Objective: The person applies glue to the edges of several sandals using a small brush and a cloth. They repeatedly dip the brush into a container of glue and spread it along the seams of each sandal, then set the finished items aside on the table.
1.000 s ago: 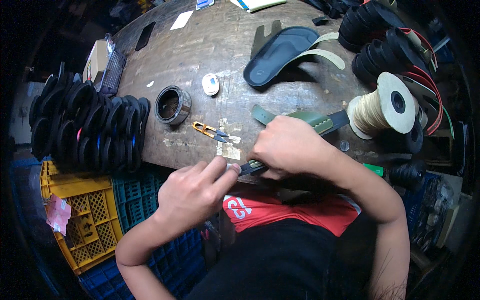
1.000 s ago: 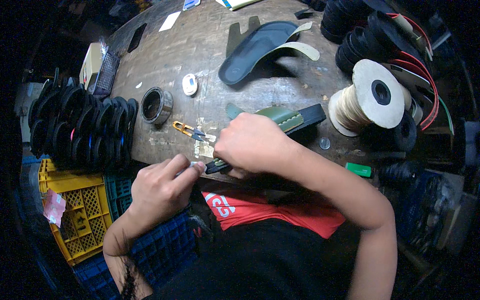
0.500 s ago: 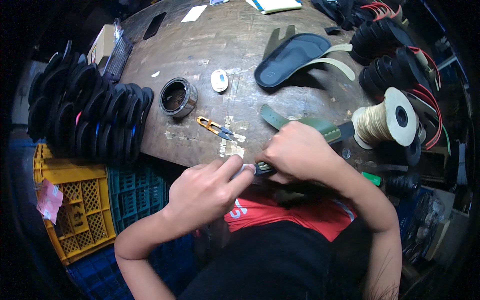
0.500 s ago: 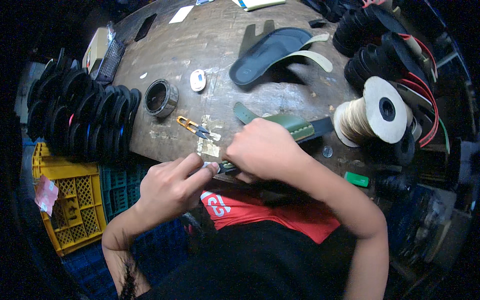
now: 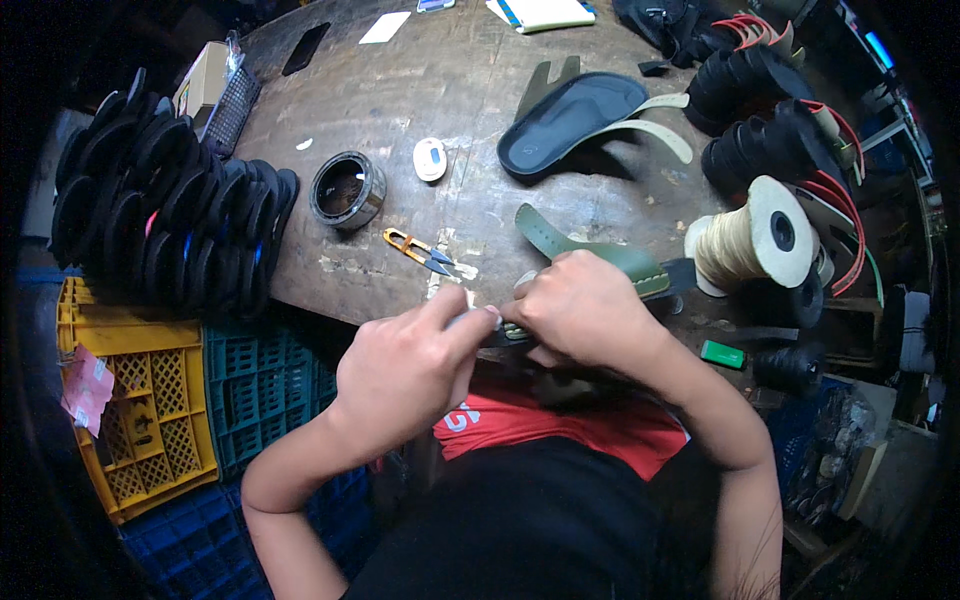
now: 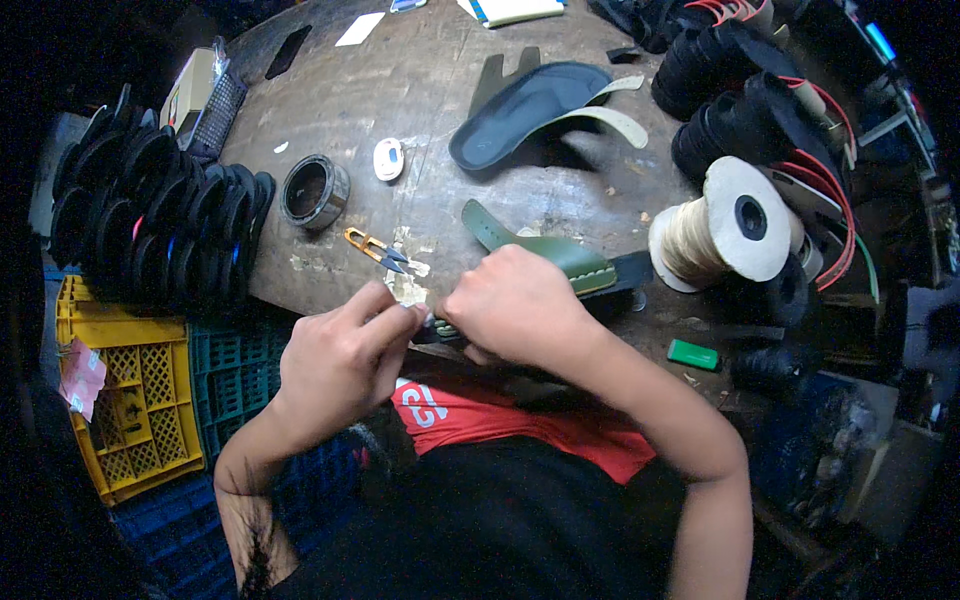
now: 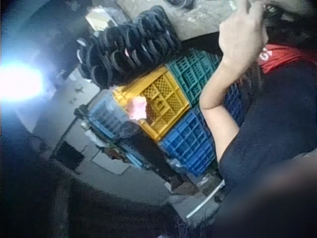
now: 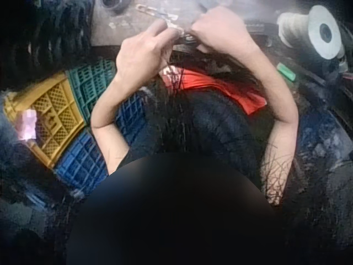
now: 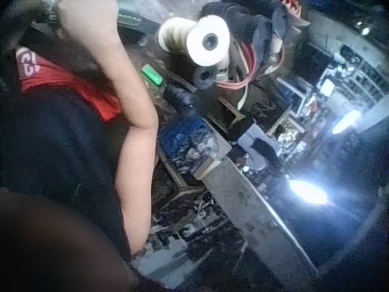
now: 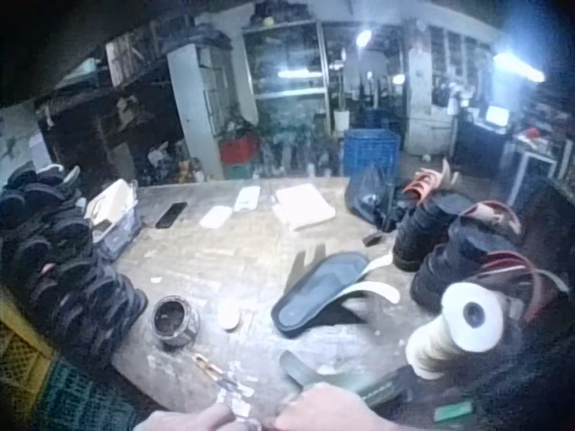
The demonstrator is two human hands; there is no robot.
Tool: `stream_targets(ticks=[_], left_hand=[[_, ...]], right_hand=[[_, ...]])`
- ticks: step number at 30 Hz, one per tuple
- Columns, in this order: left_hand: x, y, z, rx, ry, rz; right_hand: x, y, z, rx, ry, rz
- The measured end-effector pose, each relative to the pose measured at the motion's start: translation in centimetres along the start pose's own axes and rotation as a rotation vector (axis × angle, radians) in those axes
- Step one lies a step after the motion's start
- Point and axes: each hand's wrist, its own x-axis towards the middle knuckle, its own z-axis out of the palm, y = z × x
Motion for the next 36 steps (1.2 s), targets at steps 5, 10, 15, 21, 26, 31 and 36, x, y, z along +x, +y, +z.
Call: stream_targets(ticks=[5,10,15,21,26,31,36], left_hand=[[-1.3,-1.6,2.3,-0.282,0.326,-0.251],[-3.4,-2.1,7.3,-0.716,0.482,-0.532],[-4.2,-1.8,11.3,-0.845,0.554,-0.486],[-4.9,-1.7,11.7,-0.808,0.628,-0.407],[-5.5,-1.9,13.3,-0.839,0.694,-0.396],[-6.1,-1.8,15.2,-1.000,0.793,-0.373],[-7.0,-1.3,15.9,-1.144,0.721,-0.510]], right_hand=[[-0.4,-0.6,0.0,0.013,0.090,0.068],[-1.0,-0.8,-0.4,0.063,0.153,0.138],[-0.6,-0.8,0.3,0.080,0.201,0.162],[-0.2,-0.5,1.2,0.116,0.200,0.332],[-1.1,-0.4,0.3,0.289,0.235,0.239],[-1.6,-1.1,0.4,0.024,0.331,0.090],[-2.4,-0.7,0.5,-0.068,0.293,0.006]])
